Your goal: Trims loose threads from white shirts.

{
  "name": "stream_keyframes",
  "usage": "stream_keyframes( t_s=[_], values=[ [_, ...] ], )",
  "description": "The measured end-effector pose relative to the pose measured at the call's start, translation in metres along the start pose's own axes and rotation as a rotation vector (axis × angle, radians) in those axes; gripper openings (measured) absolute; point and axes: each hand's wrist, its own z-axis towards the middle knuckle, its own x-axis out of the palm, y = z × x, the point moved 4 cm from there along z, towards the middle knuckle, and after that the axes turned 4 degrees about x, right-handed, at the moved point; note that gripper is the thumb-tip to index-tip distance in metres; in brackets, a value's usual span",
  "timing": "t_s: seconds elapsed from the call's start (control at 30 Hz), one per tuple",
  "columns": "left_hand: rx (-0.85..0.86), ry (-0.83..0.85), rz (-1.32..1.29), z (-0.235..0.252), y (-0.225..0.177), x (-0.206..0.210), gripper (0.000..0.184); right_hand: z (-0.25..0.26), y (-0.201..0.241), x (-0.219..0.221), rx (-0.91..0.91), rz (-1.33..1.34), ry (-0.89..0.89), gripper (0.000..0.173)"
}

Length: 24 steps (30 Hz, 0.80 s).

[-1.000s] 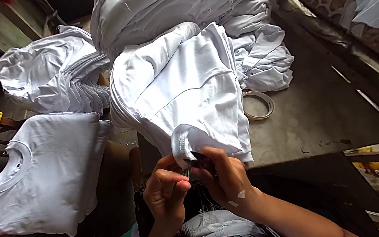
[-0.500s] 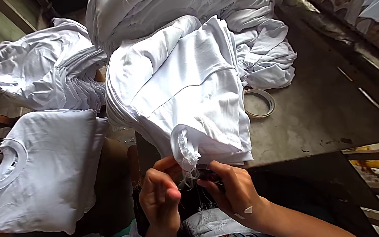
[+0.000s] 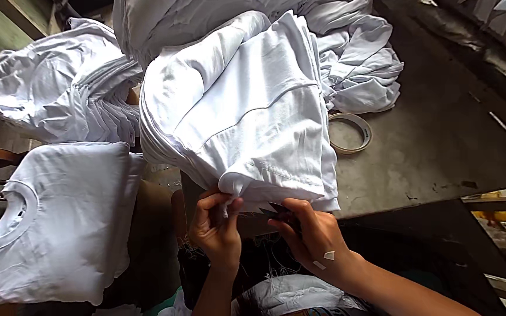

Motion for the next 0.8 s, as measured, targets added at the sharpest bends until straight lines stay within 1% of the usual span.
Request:
stream_keyframes(
  t_s=[0.03, 0.13, 0.2, 0.27, 0.43, 0.47, 0.57, 0.6, 0.67, 0.73, 0.8],
  values=[
    [-0.028, 0.021, -0.044, 0.001, -0.004, -0.004, 0.01, 0.0, 0.002, 0.001, -0.015, 0.011, 0.001, 0.028],
    [-0.106, 0.143, -0.154, -0.001, -0.026, -0.013, 0.014, 0.0, 0.008, 0.004, -0.066, 0.037, 0.006, 0.029],
    [-0.122, 0.232, -0.207, -0.004, -0.035, -0.015, 0.015, 0.002, 0.013, 0.007, -0.107, 0.052, -0.006, 0.028],
    [-0.108, 0.282, -0.186, -0.006, -0.037, -0.014, 0.015, 0.007, 0.018, 0.009, -0.136, 0.064, -0.017, 0.027],
    [-0.077, 0.335, -0.087, -0.008, -0.034, -0.01, 0.013, 0.025, 0.025, 0.011, -0.166, 0.049, -0.014, 0.029],
    [-0.08, 0.337, -0.069, -0.008, -0.033, -0.009, 0.012, 0.025, 0.024, 0.01, -0.16, 0.046, -0.009, 0.03],
    [-0.025, 0.281, 0.005, -0.006, -0.023, -0.007, 0.031, 0.02, 0.016, 0.006, -0.11, 0.075, -0.007, 0.029],
    [0.014, 0.245, 0.025, -0.005, -0.017, -0.008, 0.032, 0.016, 0.013, 0.006, -0.092, 0.087, -0.008, 0.029],
    [0.041, 0.165, -0.034, -0.003, -0.009, -0.01, 0.022, 0.007, 0.01, 0.006, -0.077, 0.099, -0.006, 0.027],
    [-0.03, 0.141, -0.187, -0.002, -0.01, -0.011, 0.014, 0.001, 0.01, 0.007, -0.084, 0.092, 0.006, 0.026],
    [-0.118, 0.18, -0.267, -0.004, -0.02, -0.011, 0.013, -0.002, 0.01, 0.008, -0.095, 0.08, 0.008, 0.027]
  ],
)
